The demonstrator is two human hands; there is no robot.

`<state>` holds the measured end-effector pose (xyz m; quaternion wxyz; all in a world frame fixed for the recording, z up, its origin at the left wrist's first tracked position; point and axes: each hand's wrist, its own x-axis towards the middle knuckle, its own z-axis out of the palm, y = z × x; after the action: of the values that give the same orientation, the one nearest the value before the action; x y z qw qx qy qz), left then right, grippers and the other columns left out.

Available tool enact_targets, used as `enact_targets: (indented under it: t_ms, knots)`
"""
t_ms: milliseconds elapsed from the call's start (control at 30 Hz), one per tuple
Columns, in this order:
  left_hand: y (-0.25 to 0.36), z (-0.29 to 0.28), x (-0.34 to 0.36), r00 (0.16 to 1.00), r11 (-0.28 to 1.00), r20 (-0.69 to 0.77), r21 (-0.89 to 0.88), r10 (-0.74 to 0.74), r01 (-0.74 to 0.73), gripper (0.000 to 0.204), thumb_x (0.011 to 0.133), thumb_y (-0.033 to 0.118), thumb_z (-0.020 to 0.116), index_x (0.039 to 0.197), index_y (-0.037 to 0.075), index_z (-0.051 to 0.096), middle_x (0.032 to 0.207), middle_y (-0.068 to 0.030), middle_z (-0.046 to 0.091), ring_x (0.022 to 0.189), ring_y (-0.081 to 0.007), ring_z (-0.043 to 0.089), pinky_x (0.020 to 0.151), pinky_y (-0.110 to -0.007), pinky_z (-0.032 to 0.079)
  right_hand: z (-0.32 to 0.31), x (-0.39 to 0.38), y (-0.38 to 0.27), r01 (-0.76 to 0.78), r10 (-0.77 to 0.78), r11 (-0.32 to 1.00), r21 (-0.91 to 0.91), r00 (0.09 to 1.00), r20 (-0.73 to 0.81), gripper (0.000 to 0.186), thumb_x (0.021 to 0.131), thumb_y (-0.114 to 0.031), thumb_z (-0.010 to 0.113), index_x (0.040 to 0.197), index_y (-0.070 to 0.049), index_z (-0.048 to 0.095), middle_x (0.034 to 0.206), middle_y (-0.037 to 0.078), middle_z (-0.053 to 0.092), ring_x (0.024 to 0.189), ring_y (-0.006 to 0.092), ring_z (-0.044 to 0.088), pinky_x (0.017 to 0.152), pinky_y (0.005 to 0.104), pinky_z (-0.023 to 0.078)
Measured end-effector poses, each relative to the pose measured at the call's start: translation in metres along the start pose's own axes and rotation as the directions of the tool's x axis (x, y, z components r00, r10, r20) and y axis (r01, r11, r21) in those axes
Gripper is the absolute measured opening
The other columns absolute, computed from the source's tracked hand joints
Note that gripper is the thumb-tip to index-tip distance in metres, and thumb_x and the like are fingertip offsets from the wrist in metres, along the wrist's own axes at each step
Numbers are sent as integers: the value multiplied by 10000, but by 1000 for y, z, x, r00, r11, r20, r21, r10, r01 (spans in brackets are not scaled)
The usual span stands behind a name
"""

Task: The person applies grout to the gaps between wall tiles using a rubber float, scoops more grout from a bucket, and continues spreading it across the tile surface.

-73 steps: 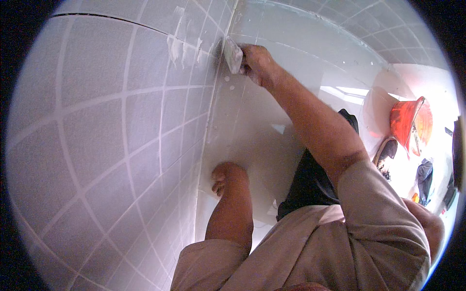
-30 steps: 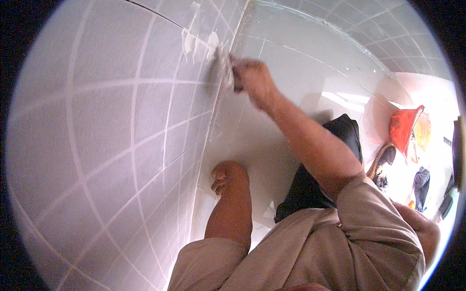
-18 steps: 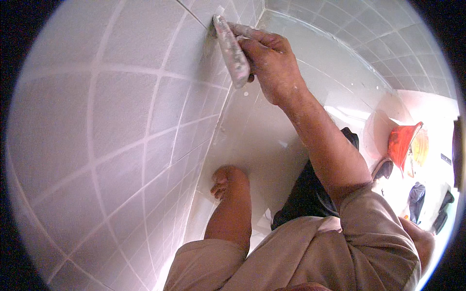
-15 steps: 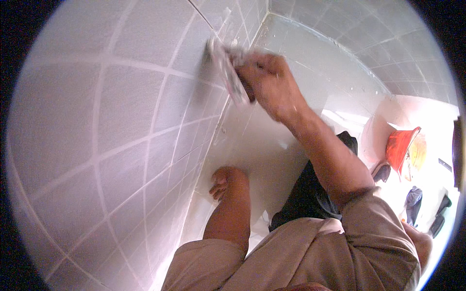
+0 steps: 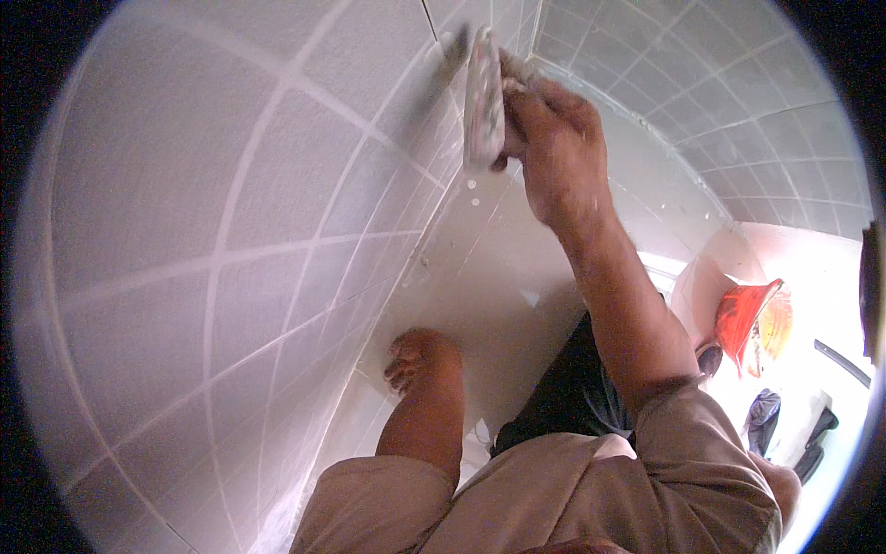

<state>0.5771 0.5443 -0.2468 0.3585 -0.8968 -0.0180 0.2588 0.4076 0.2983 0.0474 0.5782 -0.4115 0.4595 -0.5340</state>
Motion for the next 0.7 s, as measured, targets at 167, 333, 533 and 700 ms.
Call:
enact_targets:
  t_ms: [167, 333, 533, 700]
  knots:
    - [-17, 10, 66, 939, 841, 37, -436, -341, 322, 640, 1052, 423, 239, 1598, 89, 214, 1649, -190, 247, 1518, -418, 219, 1230, -593, 134, 52, -28, 2, -46, 44, 999, 13, 991, 127, 227, 992, -143, 567, 941, 35, 699, 705, 54, 658, 575, 132, 596, 527, 298, 486]
    - [-11, -37, -29, 988, 969, 50, -193, -147, 154, 647, 1053, 421, 232, 1598, 73, 208, 1658, -176, 231, 1521, -413, 214, 1231, -583, 136, 14, -12, -14, 198, -205, 976, 88, 975, 81, 212, 1011, -114, 543, 987, 46, 681, 731, 30, 634, 622, 121, 596, 537, 284, 478]
    - [-25, 11, 61, 972, 865, 55, 469, -230, 178, 645, 1055, 445, 237, 1600, 102, 219, 1660, -155, 238, 1531, -369, 207, 1222, -581, 154, 57, -41, 31, 198, -178, 977, -82, 963, 203, 170, 984, -50, 546, 1036, 62, 662, 950, 115, 619, 763, 173, 641, 646, 305, 538]
    - [15, 32, 30, 987, 987, 82, 88, -138, 131, 589, 1057, 476, 270, 1597, 240, 264, 1657, -24, 296, 1536, -230, 237, 1214, -539, 159, 10, -9, -8, 270, -267, 932, -241, 963, 49, 181, 960, -54, 533, 956, 51, 680, 893, 142, 643, 810, 215, 644, 686, 335, 517]
